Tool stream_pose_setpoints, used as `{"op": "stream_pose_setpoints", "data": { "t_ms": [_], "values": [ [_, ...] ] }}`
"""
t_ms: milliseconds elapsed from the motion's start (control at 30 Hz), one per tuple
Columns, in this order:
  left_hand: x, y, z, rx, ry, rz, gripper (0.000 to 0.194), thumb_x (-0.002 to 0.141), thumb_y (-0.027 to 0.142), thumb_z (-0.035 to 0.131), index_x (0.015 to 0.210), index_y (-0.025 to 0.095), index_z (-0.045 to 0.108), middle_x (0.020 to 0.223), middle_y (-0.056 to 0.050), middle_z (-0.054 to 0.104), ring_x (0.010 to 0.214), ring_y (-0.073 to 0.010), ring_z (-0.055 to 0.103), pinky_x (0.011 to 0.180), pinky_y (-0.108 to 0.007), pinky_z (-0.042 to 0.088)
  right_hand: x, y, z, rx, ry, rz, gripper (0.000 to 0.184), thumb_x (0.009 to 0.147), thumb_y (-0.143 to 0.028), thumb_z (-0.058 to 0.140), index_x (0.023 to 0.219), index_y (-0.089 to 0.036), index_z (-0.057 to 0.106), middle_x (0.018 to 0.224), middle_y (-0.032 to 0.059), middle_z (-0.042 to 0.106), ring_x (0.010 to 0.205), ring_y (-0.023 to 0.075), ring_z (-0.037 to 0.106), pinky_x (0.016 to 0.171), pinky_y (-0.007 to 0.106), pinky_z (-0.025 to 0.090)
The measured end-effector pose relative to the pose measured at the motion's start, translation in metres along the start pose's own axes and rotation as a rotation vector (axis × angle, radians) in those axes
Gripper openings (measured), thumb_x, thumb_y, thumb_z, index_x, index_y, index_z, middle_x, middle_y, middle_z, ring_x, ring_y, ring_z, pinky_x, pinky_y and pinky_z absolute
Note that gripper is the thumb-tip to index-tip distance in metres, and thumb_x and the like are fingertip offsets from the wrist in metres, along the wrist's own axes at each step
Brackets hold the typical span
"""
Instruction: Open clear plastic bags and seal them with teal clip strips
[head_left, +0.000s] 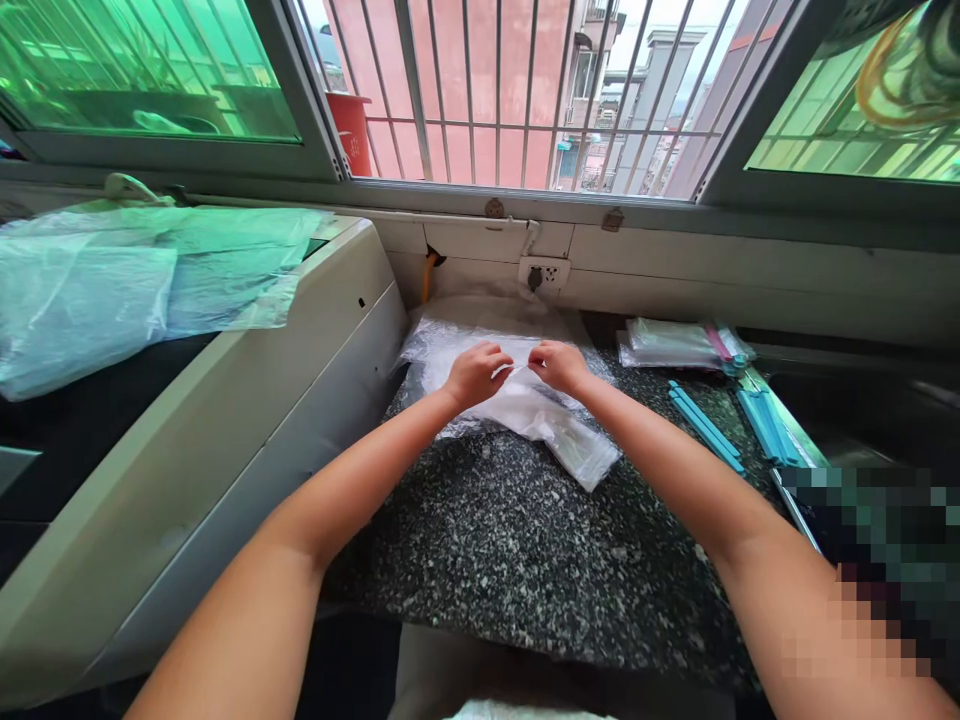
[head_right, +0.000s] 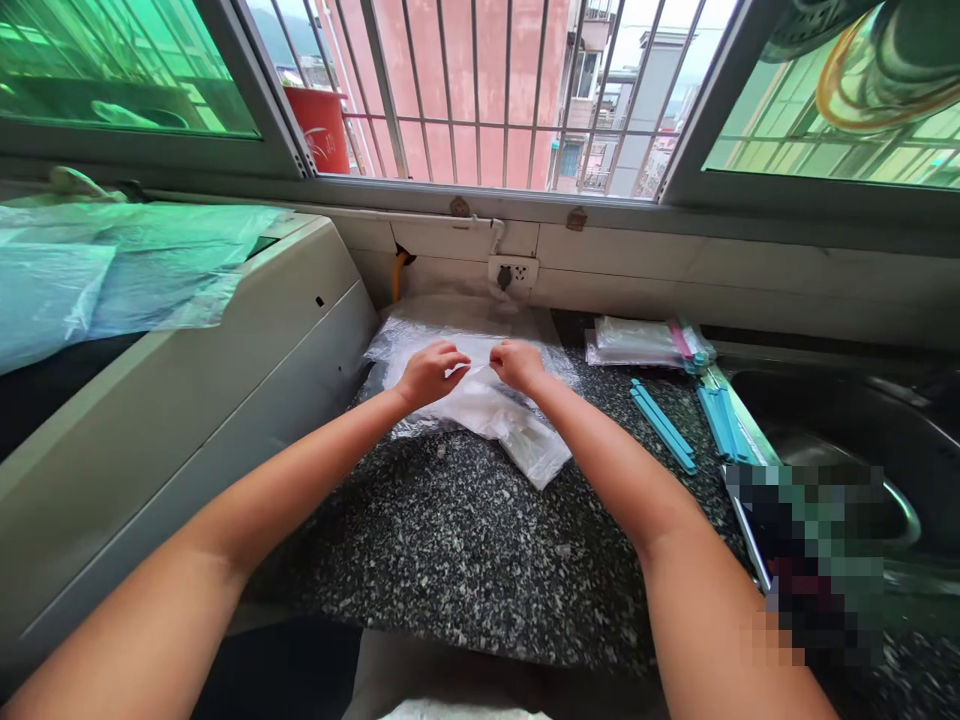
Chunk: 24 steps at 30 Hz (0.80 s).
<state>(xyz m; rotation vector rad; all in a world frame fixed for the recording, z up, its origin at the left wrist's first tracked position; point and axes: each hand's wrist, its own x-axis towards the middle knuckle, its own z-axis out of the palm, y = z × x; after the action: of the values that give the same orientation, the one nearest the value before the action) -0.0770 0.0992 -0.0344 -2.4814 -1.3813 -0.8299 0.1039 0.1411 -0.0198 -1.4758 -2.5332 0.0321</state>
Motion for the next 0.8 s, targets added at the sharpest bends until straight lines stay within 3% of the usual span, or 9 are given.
{"op": "stream_pose_setpoints", "data": {
  "t_ms": [100,233,367,533,700,800],
  "values": [
    [-0.005,0.018,0.001,-0.089,-0.027,0.110,0.018,0.084,0.030,0.055,0.085,0.019,0.069,0.074,-0.004,0.063,0.074,-0.0169,0.057,0.070,-0.029,0.046,-0.004,-0.001,0.002,0.018,-0.010,0.007,0.022,0.083,-0.024,0.052,0.088,-0.023,0.072,0.095,0.0048,0.070,0.084,0.0184,0.062,0.066,0.026,0.038],
    [-0.004,0.037,0.003,-0.086,-0.156,0.109,0.021,0.076,0.031,0.066,0.093,0.018,0.070,0.080,-0.006,0.065,0.077,-0.0186,0.058,0.071,-0.030,0.047,-0.009,0.001,-0.007,0.054,0.011,0.028,0.024,0.082,-0.023,0.052,0.097,-0.021,0.071,0.098,0.0070,0.070,0.085,0.0195,0.063,0.068,0.027,0.040],
    [0.001,0.045,0.005,-0.088,-0.270,0.062,0.010,0.077,0.017,0.061,0.076,0.019,0.070,0.076,-0.005,0.065,0.078,-0.0185,0.058,0.068,-0.028,0.046,-0.020,0.012,-0.021,0.092,0.050,0.051,0.023,0.082,-0.023,0.051,0.092,-0.020,0.072,0.095,0.0078,0.070,0.083,0.0189,0.062,0.068,0.027,0.041],
    [0.009,0.043,-0.006,-0.156,-0.213,0.018,0.015,0.077,0.010,0.055,0.071,0.017,0.067,0.074,-0.004,0.063,0.076,-0.0173,0.057,0.070,-0.028,0.045,-0.040,0.027,-0.031,0.193,0.094,0.045,0.021,0.081,-0.020,0.051,0.086,-0.017,0.072,0.083,0.0047,0.071,0.072,0.0138,0.060,0.066,0.023,0.041],
    [0.021,0.044,-0.031,-0.172,-0.146,-0.001,0.013,0.077,0.010,0.051,0.072,0.016,0.062,0.076,-0.005,0.062,0.076,-0.0178,0.055,0.072,-0.030,0.045,-0.053,0.026,-0.041,0.601,0.169,-0.002,0.020,0.077,-0.025,0.054,0.076,-0.014,0.070,0.066,0.0018,0.066,0.058,0.0103,0.051,0.058,0.023,0.040],
    [0.027,0.048,-0.044,-0.165,-0.107,-0.003,0.013,0.079,0.011,0.049,0.074,0.017,0.059,0.079,-0.006,0.061,0.079,-0.0188,0.054,0.075,-0.031,0.045,-0.057,0.020,-0.050,0.737,0.167,-0.067,0.022,0.075,-0.033,0.057,0.076,-0.015,0.069,0.065,0.0012,0.064,0.057,0.0101,0.049,0.057,0.024,0.041]
  ]
}}
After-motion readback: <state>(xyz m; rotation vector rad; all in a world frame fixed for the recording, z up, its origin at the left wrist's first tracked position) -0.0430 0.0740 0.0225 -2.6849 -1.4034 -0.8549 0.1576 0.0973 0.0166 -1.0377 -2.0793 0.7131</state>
